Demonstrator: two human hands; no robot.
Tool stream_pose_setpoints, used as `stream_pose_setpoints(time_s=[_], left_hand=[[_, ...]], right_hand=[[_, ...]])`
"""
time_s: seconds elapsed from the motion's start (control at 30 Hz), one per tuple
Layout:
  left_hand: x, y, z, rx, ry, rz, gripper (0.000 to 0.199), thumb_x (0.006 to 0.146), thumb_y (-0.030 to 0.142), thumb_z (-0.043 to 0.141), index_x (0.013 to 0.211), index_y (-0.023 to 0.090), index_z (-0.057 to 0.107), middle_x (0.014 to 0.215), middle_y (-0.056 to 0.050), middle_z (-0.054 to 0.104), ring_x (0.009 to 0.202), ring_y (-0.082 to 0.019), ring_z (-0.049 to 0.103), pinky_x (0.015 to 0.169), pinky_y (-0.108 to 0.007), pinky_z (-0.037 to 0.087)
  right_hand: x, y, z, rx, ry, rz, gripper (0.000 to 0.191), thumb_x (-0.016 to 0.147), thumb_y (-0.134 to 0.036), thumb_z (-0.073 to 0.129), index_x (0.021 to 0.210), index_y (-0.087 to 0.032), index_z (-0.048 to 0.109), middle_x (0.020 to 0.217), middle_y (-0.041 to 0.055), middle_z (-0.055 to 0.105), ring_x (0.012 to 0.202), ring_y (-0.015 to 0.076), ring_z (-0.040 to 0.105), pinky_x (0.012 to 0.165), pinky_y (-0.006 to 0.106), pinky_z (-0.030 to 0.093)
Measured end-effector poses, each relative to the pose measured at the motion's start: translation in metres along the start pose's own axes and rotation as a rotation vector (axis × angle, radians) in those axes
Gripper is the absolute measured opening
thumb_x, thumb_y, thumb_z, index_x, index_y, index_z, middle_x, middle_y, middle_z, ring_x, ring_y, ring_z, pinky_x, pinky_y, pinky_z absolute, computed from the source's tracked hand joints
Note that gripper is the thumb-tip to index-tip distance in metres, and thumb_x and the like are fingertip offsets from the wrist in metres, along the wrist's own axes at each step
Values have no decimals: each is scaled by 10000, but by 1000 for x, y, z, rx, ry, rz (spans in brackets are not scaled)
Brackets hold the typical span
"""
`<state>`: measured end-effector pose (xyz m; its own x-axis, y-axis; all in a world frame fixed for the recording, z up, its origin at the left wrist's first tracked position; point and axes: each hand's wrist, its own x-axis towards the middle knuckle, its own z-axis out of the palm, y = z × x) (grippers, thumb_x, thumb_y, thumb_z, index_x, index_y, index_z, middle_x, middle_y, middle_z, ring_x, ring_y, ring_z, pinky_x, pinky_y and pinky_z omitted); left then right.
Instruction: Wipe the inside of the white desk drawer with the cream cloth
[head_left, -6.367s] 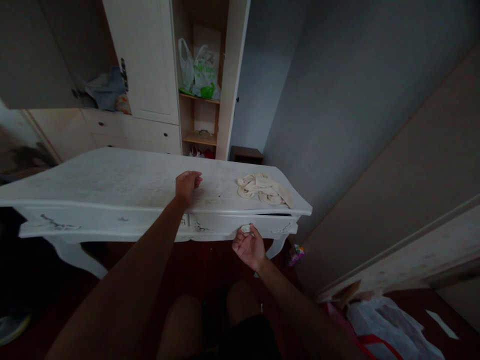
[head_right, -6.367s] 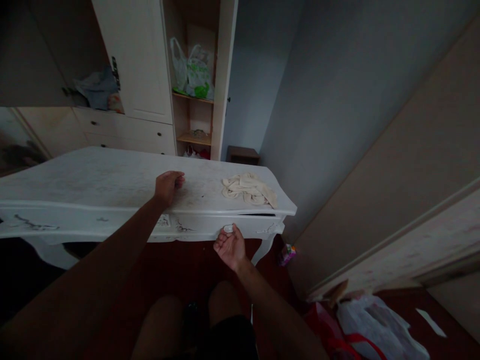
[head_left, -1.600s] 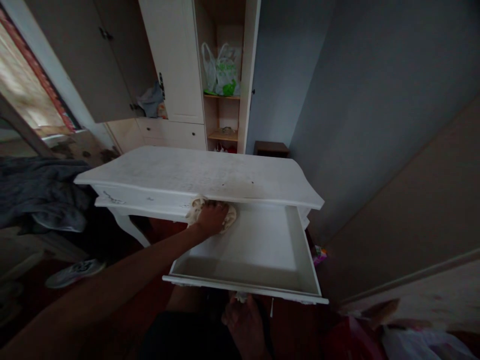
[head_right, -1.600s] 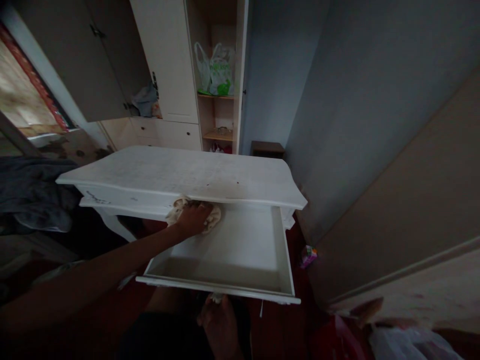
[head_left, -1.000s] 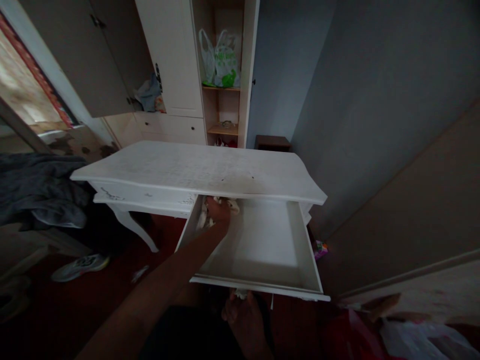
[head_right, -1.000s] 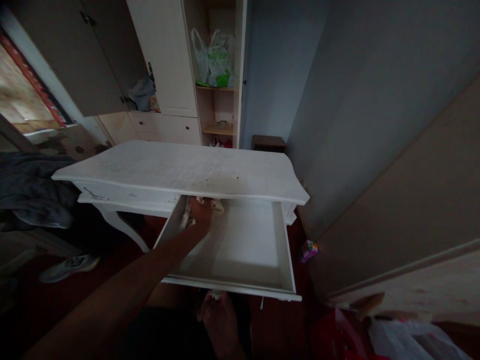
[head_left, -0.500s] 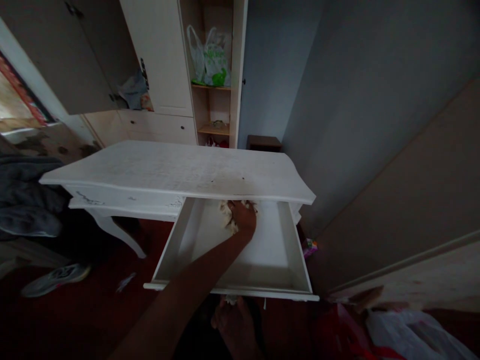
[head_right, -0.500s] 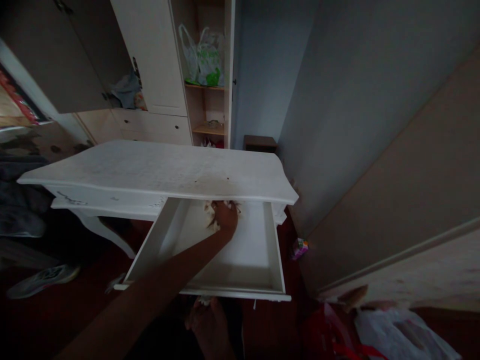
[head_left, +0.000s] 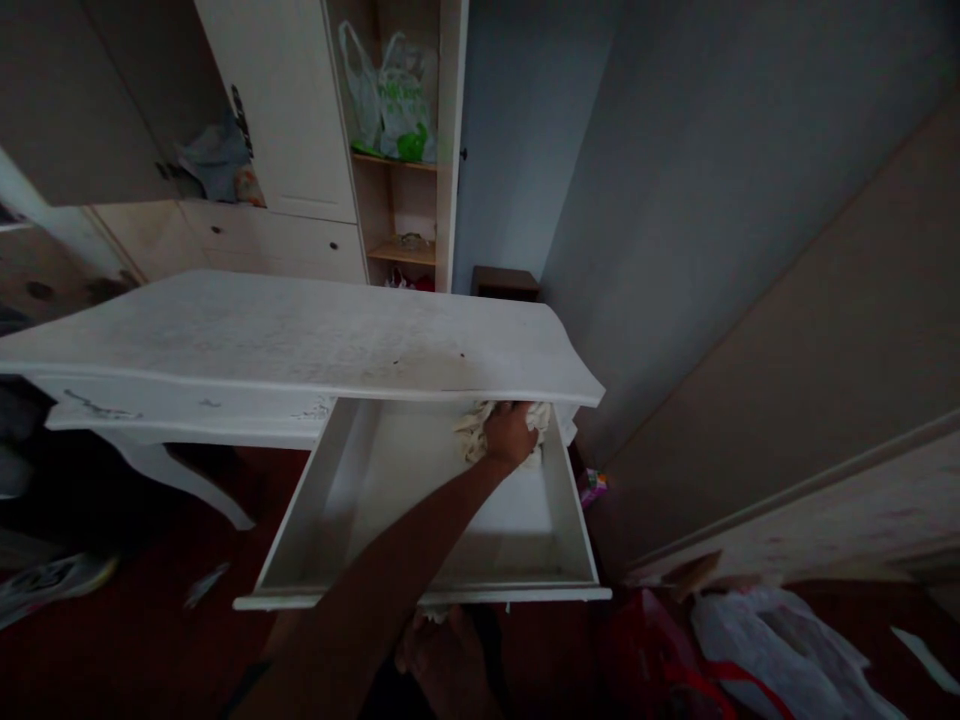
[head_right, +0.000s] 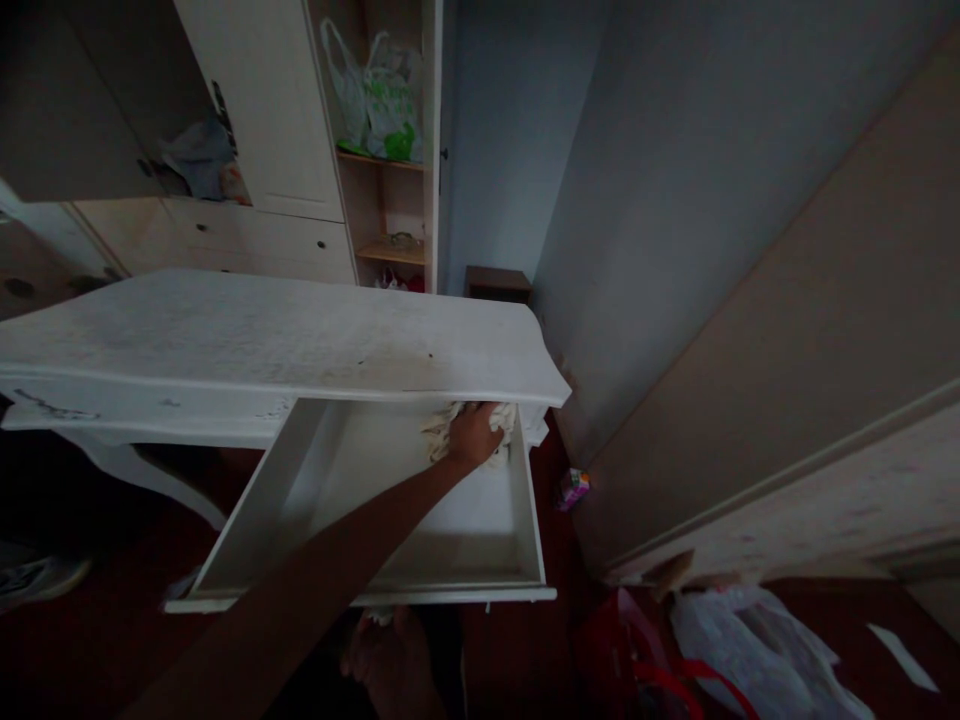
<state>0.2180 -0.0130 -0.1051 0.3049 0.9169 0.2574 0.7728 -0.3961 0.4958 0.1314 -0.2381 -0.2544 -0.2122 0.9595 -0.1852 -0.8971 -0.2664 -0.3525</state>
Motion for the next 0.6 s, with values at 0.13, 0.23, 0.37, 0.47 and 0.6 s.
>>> stream_pose_setpoints(time_s=[0.13, 0.23, 0.37, 0.47, 0.6], left_hand=[[-7, 12, -18, 114, -152, -11, 468, 754, 284, 645, 1214, 233, 581, 1165, -131, 648, 1015, -308, 652, 851, -428, 540], [-29, 24, -26, 199, -226, 21, 425, 739, 213, 624, 1159, 177, 577, 1173, -142, 645, 990, -295, 667, 824, -412, 546], [-67, 32, -34, 250, -356, 143, 418, 742, 184, 613, 1152, 125, 563, 1152, -178, 649, 981, -299, 672, 797, -394, 544], [-87, 27, -36, 190, -550, 283, 457, 699, 337, 704, 1101, 149, 594, 1105, -156, 682, 987, -321, 668, 809, -400, 536], [-95, 16, -36, 87, -666, 396, 466, 714, 338, 710, 1132, 161, 608, 1128, -136, 695, 1039, -298, 655, 874, -365, 508]], right_hand=[[1, -3, 1, 57, -35, -5, 339, 719, -518, 781, 762, -189, 709, 714, 4, 731, 505, 124, 580, 553, 282, 436], [0, -6, 9, 64, -36, -12, 337, 729, -510, 776, 770, -180, 719, 716, 6, 733, 510, 120, 582, 561, 283, 449], [-1, -8, 19, 39, -19, -41, 352, 746, -518, 752, 794, -169, 725, 711, 6, 721, 510, 120, 578, 552, 282, 461], [0, -9, 21, 34, -13, -43, 382, 728, -535, 757, 781, -159, 725, 662, -6, 692, 484, 106, 545, 539, 276, 464], [-1, -11, 21, -18, -11, -15, 461, 731, -582, 730, 752, -122, 722, 503, -34, 575, 466, 100, 507, 548, 265, 462]])
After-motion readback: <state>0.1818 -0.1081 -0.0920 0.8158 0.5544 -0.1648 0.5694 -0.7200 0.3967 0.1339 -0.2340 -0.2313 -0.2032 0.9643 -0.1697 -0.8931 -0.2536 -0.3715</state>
